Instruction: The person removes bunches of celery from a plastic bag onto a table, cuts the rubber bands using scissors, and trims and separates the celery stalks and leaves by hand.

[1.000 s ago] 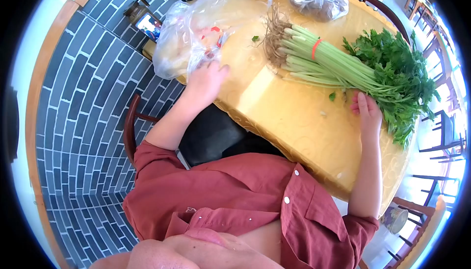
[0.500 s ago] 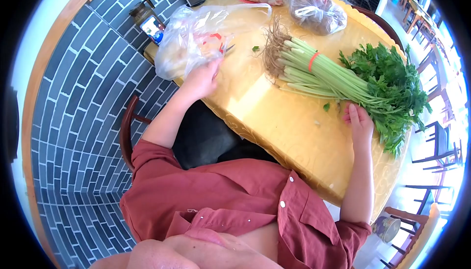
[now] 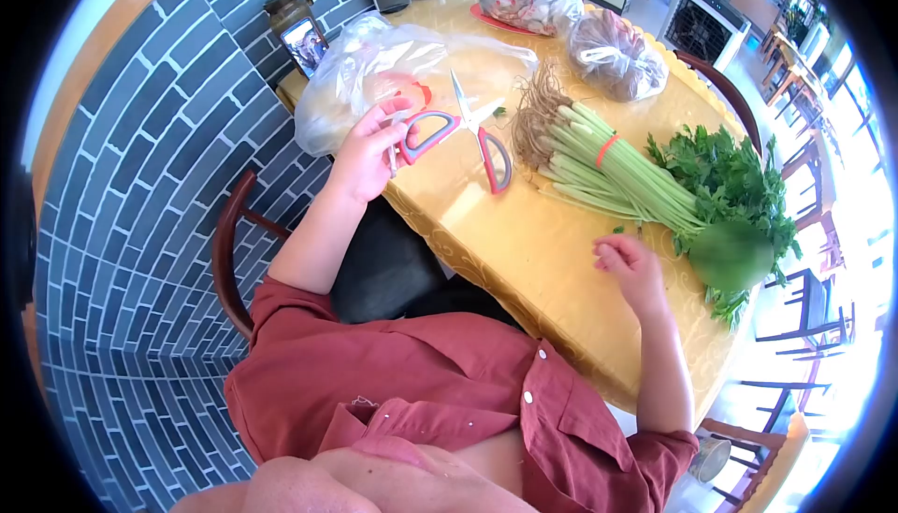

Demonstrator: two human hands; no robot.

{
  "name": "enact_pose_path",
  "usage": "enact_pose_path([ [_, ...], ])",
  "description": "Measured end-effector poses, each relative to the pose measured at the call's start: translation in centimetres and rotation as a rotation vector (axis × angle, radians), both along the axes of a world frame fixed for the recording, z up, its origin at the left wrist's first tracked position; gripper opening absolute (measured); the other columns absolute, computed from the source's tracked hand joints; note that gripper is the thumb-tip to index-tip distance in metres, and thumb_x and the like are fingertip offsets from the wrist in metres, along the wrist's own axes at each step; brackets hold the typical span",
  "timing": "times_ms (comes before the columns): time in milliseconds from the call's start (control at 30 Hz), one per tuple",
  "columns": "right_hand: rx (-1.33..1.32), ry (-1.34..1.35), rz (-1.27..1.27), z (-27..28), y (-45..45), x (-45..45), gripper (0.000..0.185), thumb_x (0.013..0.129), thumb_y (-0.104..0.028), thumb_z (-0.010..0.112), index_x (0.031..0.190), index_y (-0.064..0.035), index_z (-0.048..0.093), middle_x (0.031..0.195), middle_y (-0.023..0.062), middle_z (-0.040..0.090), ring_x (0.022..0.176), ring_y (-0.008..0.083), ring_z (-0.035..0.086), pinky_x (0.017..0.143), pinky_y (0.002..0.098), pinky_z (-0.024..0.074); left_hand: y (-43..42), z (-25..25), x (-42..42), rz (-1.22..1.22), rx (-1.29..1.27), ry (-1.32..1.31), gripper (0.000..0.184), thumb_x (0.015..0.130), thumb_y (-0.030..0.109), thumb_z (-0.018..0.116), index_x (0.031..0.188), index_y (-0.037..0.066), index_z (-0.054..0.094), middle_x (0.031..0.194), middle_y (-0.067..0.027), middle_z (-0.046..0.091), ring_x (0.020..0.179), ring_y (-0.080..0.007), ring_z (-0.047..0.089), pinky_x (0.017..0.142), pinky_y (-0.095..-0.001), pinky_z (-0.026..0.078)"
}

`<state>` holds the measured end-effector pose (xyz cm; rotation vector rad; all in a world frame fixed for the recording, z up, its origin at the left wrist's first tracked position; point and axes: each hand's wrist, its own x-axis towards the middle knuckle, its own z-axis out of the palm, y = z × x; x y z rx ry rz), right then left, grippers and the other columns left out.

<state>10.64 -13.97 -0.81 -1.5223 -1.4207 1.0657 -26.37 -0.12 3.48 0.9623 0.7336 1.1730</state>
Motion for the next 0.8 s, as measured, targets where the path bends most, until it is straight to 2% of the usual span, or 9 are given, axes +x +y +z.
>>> enact_pose_path([
  [67, -0.04, -0.041, 0.095, 0.9, 0.4, -1.6, 0.018, 0.088, -0.012, 0.058, 0.1, 0.0008, 0.063, 0.089, 0.0061, 0.064, 0.078, 0.0122, 0.062, 0.069, 0.0245, 0.0491, -0.3, -0.4, -0.2, -0.049, 0.063, -0.022, 0.032, 0.087, 0.005, 0.054, 0.119, 0.008, 0.05, 0.093, -0.0068, 0.058, 0.082, -0.0146, 0.057, 0.068, -0.0295, 0.048],
  [167, 0.125, -0.334, 0.236, 3.3, 1.9, -4.8, 0.021, 0.087, -0.014, 0.06, 0.102, -0.0001, 0.062, 0.096, 0.0072, 0.063, 0.086, 0.0136, 0.061, 0.071, 0.0263, 0.0493, -0.3, -0.8, -0.2, -0.078, 0.108, -0.06, 0.033, 0.088, 0.006, 0.054, 0.12, 0.007, 0.049, 0.094, -0.0065, 0.057, 0.082, -0.0147, 0.056, 0.068, -0.0298, 0.048],
  [267, 0.197, -0.237, 0.186, 3.4, 4.8, -6.5, 0.024, 0.09, -0.015, 0.056, 0.109, -0.0005, 0.059, 0.103, 0.0077, 0.061, 0.094, 0.0153, 0.06, 0.073, 0.0279, 0.0492, 0.0, -1.2, -0.5, -0.106, 0.076, -0.122, 0.032, 0.089, 0.006, 0.053, 0.121, 0.007, 0.05, 0.094, -0.0064, 0.057, 0.081, -0.0146, 0.056, 0.068, -0.0296, 0.047],
  [367, 0.014, 0.235, 0.105, 2.7, 7.8, -7.9, 0.026, 0.092, -0.013, 0.051, 0.113, -0.0003, 0.055, 0.104, 0.0071, 0.06, 0.095, 0.0151, 0.059, 0.074, 0.0275, 0.0486, 0.5, -1.3, -1.1, -0.151, 0.025, -0.173, 0.031, 0.089, 0.006, 0.052, 0.12, 0.006, 0.05, 0.093, -0.0068, 0.056, 0.08, -0.0144, 0.055, 0.067, -0.0292, 0.047],
  [467, -0.116, 0.698, 0.152, 2.8, 8.6, -9.7, 0.025, 0.093, -0.011, 0.048, 0.115, 0.0001, 0.053, 0.098, 0.0056, 0.06, 0.091, 0.0143, 0.059, 0.075, 0.0261, 0.0478, 0.9, -1.5, -1.4, -0.188, -0.016, -0.22, 0.03, 0.089, 0.005, 0.05, 0.12, 0.005, 0.051, 0.092, -0.0075, 0.056, 0.078, -0.0141, 0.054, 0.068, -0.0285, 0.047],
  [567, -0.11, 0.693, 0.227, 0.8, 9.5, -9.1, 0.025, 0.093, -0.011, 0.049, 0.116, -0.0009, 0.053, 0.097, 0.0053, 0.059, 0.088, 0.0142, 0.059, 0.074, 0.0238, 0.0465, 1.5, -2.2, -1.7, -0.213, -0.019, -0.268, 0.031, 0.089, 0.003, 0.049, 0.119, 0.004, 0.05, 0.089, -0.0073, 0.056, 0.077, -0.0143, 0.054, 0.067, -0.0289, 0.046],
  [667, -0.047, 0.747, 0.149, -2.1, 10.8, -7.3, 0.033, 0.091, -0.012, 0.052, 0.123, -0.0025, 0.049, 0.101, 0.0064, 0.058, 0.09, 0.0157, 0.058, 0.075, 0.0244, 0.0456, 1.8, -2.4, -1.9, -0.239, -0.031, -0.317, 0.031, 0.088, 0.003, 0.049, 0.119, 0.004, 0.05, 0.089, -0.0072, 0.056, 0.076, -0.0145, 0.054, 0.067, -0.0293, 0.046],
  [800, -0.064, 0.87, 0.309, 1.2, 8.6, -10.9, 0.067, 0.08, -0.022, 0.069, 0.135, -0.0057, 0.035, 0.121, 0.0106, 0.05, 0.107, 0.0222, 0.052, 0.085, 0.0307, 0.0423, 1.6, -2.4, -1.0, -0.292, -0.05, -0.402, 0.03, 0.089, 0.003, 0.049, 0.119, 0.004, 0.05, 0.091, -0.0076, 0.057, 0.077, -0.0146, 0.054, 0.07, -0.0294, 0.046],
])
